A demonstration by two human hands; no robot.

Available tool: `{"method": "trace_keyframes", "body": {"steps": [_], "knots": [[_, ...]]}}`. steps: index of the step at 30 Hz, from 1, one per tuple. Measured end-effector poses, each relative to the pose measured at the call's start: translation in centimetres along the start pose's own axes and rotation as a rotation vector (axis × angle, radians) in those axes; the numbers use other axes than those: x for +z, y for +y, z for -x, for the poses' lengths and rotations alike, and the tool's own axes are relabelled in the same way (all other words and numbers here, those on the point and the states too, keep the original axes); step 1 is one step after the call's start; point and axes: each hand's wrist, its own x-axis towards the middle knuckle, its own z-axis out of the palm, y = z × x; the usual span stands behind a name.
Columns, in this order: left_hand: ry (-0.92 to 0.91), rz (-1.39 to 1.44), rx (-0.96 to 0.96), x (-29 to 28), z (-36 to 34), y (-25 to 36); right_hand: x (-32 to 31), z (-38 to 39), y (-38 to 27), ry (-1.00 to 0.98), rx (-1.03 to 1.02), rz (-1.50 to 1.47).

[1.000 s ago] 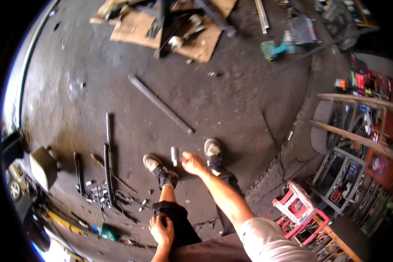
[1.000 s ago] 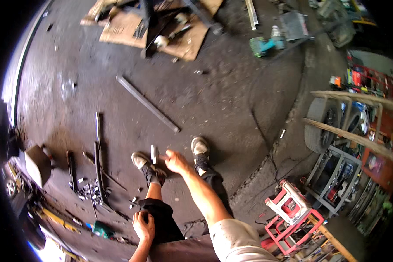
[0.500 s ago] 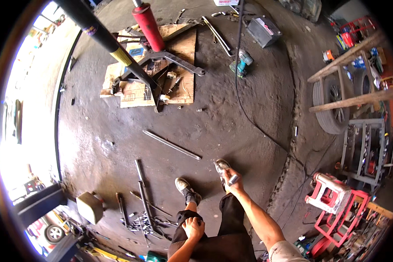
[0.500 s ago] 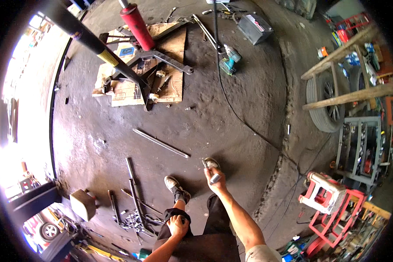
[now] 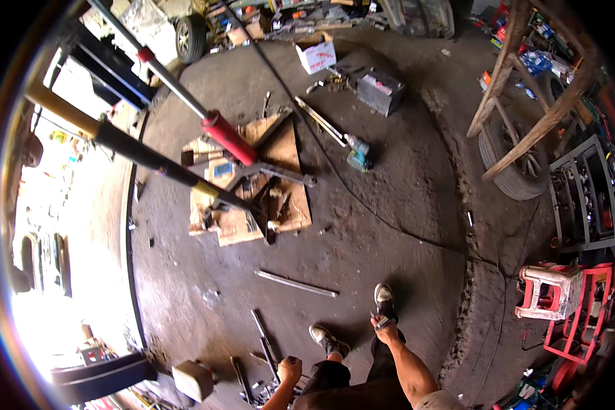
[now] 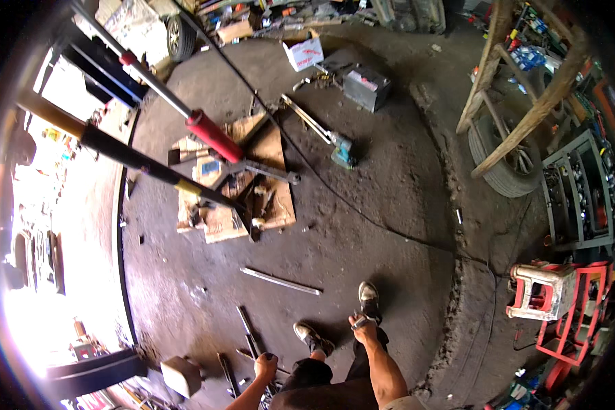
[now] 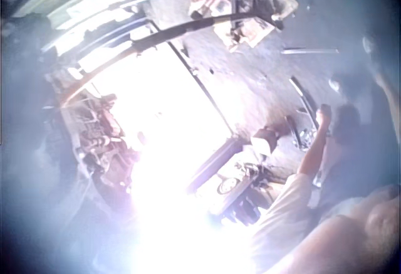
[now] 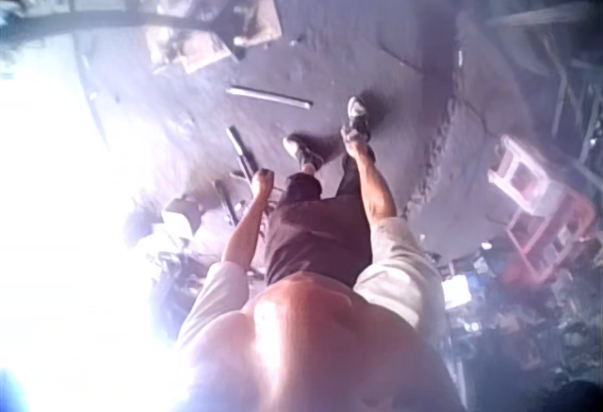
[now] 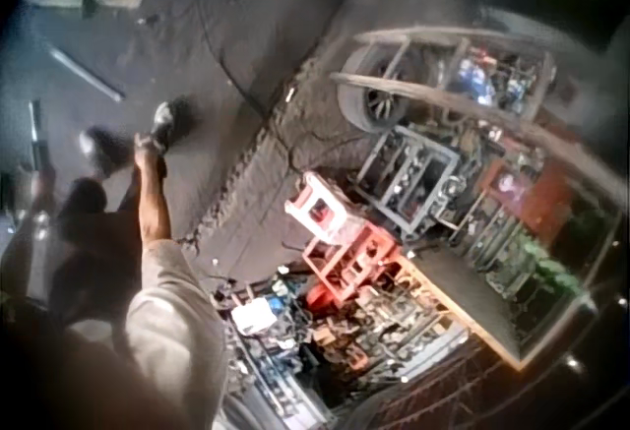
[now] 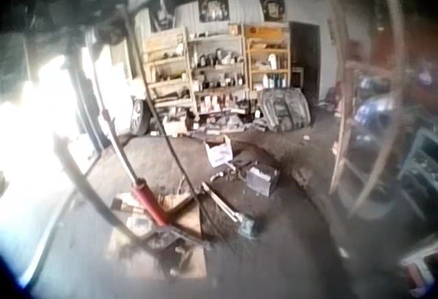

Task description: The person uses a red power drill to remove bolts from the underside of a vehicle. They then switch to a manual ratchet wrench to loosen additional bolts on the vehicle's undercarriage.

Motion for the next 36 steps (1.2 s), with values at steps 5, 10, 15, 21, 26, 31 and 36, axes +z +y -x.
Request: {"method": "trace_keyframes", "body": {"steps": [5, 10, 15, 21, 26, 31, 36], "knots": [[-0.052, 0.059, 0.175, -1.7, -1.2, 5.3, -1.9, 1.0, 1.1, -0.029, -0.111, 0.203], [-0.128, 0.084, 0.668, -1.3, -1.3, 7.2, -2.3, 4.4, 3.2, 0.128, -0.243, 0.151], [-0.358, 0.311, 0.639, -10.6, 4.6, 15.1, -5.8, 2.0, -2.6, 0.084, 0.038, -0.001], [-0.261, 0.225, 0.607, -16.0, 0.5, 14.0, -6.1, 2.1, -3.8, 0.144, 0.077, -0.02], [-0.277, 0.199, 0.411, -15.6, -1.5, 3.5, 1.8, 9.1, 3.8, 0.309, -0.036, 0.222], [-0.303, 0.167, 0.258, -14.0, -0.7, -6.8, 2.7, 10.8, 1.7, 0.243, 0.154, -0.187], [-0.415, 0.253, 0.151, -11.3, 1.2, -13.4, -0.5, 11.8, -2.6, 0.21, 0.18, -0.473]]}}
